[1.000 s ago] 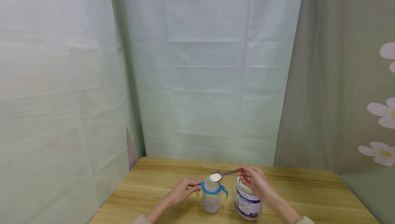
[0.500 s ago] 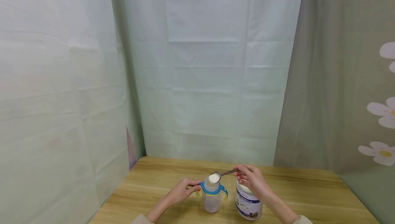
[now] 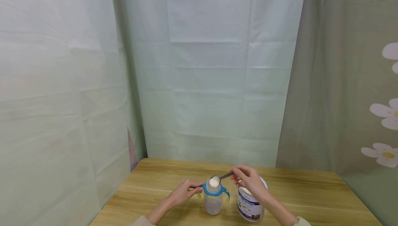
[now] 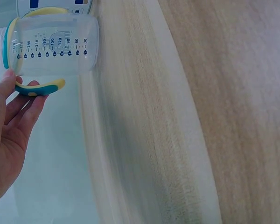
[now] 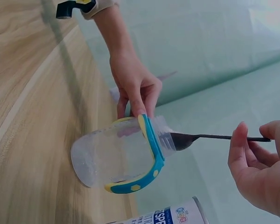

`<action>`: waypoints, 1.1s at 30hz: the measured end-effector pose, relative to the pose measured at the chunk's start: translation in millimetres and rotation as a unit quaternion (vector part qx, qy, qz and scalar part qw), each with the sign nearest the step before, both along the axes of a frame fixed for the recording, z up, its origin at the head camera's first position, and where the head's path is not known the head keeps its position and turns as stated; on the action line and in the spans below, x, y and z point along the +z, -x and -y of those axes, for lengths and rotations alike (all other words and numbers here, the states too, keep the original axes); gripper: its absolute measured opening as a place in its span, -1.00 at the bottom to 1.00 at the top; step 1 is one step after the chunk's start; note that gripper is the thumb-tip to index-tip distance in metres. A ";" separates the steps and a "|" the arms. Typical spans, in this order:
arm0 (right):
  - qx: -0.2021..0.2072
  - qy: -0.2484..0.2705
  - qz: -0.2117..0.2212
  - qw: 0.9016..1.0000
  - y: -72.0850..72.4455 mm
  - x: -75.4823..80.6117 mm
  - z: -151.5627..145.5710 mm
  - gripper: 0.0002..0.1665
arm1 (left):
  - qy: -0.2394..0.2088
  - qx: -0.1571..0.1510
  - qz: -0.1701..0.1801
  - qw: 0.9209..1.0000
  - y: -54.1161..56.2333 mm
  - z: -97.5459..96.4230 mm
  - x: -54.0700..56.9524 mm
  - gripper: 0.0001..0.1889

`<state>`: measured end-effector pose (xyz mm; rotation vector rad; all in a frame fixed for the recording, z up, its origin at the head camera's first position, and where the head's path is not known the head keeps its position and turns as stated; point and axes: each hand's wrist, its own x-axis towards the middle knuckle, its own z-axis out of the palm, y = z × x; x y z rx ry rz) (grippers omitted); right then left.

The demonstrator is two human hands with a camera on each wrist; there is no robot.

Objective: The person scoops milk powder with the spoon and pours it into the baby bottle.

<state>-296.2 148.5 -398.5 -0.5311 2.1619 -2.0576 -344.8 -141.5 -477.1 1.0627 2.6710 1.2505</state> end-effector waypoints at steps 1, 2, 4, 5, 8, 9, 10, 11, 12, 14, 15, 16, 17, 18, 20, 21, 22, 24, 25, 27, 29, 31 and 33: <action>0.003 -0.005 -0.006 1.000 -0.4 -0.1 0.6 -0.48 | 0.000 -0.001 -0.001 1.000 0.0 0.0 -0.2 -0.63; 0.007 -0.009 -0.011 1.000 -0.9 -0.2 1.1 -0.47 | 0.001 -0.001 -0.003 1.000 0.0 -0.1 -0.3 -0.63; 0.012 -0.019 -0.024 0.999 -1.4 -0.8 2.2 -0.47 | 0.001 -0.001 -0.005 1.000 -0.1 -0.1 -0.4 -0.62; 0.016 -0.025 -0.031 0.999 -1.6 -1.2 2.8 -0.47 | 0.001 -0.001 -0.005 1.000 -0.3 0.0 -0.3 -0.61; 0.025 -0.046 -0.057 0.997 -2.7 -1.7 4.3 -0.50 | -0.001 0.005 0.001 1.000 -0.5 -0.1 0.4 -0.61; 0.029 -0.054 -0.066 0.996 -3.2 -1.8 4.7 -0.51 | -0.001 0.005 0.003 1.000 -0.5 -0.2 0.7 -0.61; 0.035 -0.061 -0.074 0.995 -3.6 -1.9 5.1 -0.53 | -0.002 0.005 0.005 1.000 -0.4 -0.2 0.9 -0.61; 0.042 -0.068 -0.083 0.993 -4.0 -1.9 5.4 -0.54 | -0.002 0.006 0.007 1.000 -0.5 -0.2 1.3 -0.61; 0.049 -0.075 -0.092 0.992 -4.6 -1.7 5.8 -0.56 | -0.002 0.006 0.009 1.000 -0.5 0.0 1.5 -0.62; 0.063 -0.085 -0.104 0.989 -5.6 -1.3 6.1 -0.59 | -0.002 0.005 0.012 1.000 -0.9 0.2 2.2 -0.62; 0.070 -0.090 -0.109 0.988 -6.2 -0.9 6.3 -0.60 | -0.001 0.004 0.013 1.000 -1.1 0.2 2.6 -0.62; 0.076 -0.094 -0.113 0.986 -6.7 -0.4 6.3 -0.61 | -0.001 0.002 0.011 1.000 -1.1 0.3 2.7 -0.62; 0.081 -0.098 -0.116 0.985 -7.3 0.1 6.4 -0.62 | -0.001 0.002 0.012 1.000 -1.2 0.4 2.8 -0.62; 0.085 -0.103 -0.119 0.984 -8.0 0.6 6.6 -0.63 | -0.002 0.001 0.011 1.000 -1.2 0.5 2.9 -0.62; 0.091 -0.111 -0.121 0.982 -9.6 1.3 7.2 -0.65 | -0.004 -0.003 0.011 1.000 -1.0 0.6 3.0 -0.63; 0.094 -0.116 -0.124 0.981 -10.3 1.3 7.5 -0.64 | -0.006 -0.005 0.010 1.000 -1.0 0.5 2.9 -0.64; 0.098 -0.120 -0.126 0.980 -11.1 1.4 7.9 -0.64 | -0.009 -0.007 0.010 1.000 -0.9 0.5 2.8 -0.64; 0.106 -0.131 -0.131 0.977 -12.6 0.9 8.7 -0.64 | -0.014 -0.010 0.012 1.000 -0.9 0.3 2.6 -0.65; 0.111 -0.135 -0.133 0.976 -13.4 0.8 9.1 -0.64 | -0.016 -0.011 0.013 1.000 -1.1 0.3 2.7 -0.66; 0.119 -0.144 -0.142 0.972 -14.6 0.5 9.8 -0.64 | -0.018 -0.011 0.013 1.000 -1.3 0.3 2.9 -0.66; 0.123 -0.150 -0.150 0.969 -16.1 1.0 10.8 -0.66 | -0.019 -0.012 0.014 1.000 -1.4 0.5 3.2 -0.65; 0.126 -0.153 -0.157 0.967 -17.9 2.0 11.7 -0.67 | -0.017 -0.012 0.010 1.000 -1.2 0.9 3.0 -0.65; 0.126 -0.158 -0.162 0.966 -18.9 2.2 12.1 -0.70 | -0.014 -0.012 0.004 1.000 -0.2 1.0 2.2 -0.65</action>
